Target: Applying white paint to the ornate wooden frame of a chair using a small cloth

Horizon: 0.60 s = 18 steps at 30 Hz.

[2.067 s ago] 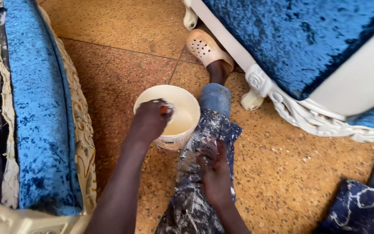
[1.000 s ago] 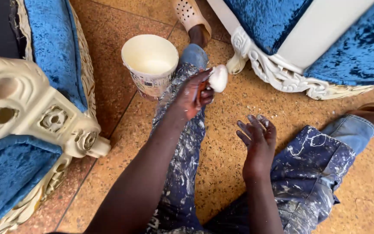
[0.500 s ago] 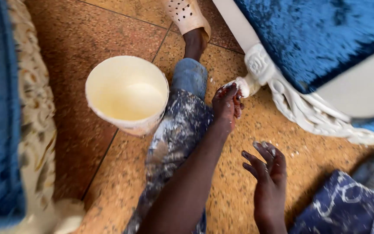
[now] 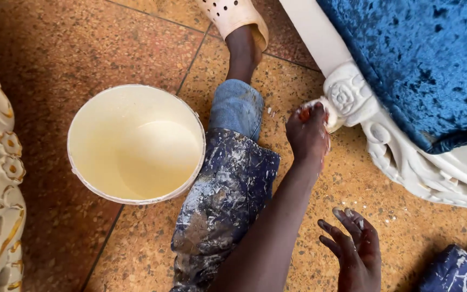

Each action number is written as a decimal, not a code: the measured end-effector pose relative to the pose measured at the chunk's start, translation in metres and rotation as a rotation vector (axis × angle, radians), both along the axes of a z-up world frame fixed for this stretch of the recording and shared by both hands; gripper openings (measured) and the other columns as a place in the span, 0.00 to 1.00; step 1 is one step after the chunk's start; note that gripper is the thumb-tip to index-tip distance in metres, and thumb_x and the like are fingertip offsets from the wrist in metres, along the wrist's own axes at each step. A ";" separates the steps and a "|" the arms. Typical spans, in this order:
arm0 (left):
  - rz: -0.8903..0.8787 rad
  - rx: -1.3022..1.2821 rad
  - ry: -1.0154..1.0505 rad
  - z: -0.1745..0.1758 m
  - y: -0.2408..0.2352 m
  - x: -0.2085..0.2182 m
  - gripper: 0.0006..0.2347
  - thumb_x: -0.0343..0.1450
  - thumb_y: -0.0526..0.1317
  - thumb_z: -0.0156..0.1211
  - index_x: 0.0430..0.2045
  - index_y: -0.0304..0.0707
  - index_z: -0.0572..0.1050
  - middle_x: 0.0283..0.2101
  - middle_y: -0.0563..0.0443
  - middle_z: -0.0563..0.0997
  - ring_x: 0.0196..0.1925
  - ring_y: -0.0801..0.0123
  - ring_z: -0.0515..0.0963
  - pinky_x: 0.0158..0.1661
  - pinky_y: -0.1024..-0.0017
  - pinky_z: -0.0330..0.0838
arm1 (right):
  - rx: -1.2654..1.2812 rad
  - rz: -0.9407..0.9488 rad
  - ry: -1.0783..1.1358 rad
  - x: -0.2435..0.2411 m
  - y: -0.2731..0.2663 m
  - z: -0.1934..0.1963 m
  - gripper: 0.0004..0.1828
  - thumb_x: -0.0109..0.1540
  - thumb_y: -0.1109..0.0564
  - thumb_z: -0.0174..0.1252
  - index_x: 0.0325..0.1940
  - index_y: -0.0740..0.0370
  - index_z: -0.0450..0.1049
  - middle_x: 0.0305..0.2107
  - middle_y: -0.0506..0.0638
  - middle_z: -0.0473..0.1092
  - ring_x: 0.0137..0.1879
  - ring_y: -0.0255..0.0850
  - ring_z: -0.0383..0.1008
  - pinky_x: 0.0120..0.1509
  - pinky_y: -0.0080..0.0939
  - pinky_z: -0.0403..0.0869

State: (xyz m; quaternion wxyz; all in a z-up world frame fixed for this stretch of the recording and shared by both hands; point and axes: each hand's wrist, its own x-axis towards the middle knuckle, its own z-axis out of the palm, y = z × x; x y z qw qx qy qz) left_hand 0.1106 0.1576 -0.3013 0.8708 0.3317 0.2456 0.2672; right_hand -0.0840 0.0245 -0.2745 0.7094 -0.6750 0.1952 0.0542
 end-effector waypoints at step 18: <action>-0.166 -0.214 -0.105 0.018 0.051 -0.030 0.07 0.72 0.40 0.64 0.28 0.37 0.76 0.19 0.56 0.74 0.07 0.80 0.58 0.08 0.76 0.48 | -0.028 0.002 0.035 -0.016 0.018 0.038 0.26 0.66 0.68 0.45 0.70 0.66 0.60 0.60 0.62 0.69 0.55 0.59 0.77 0.55 0.55 0.73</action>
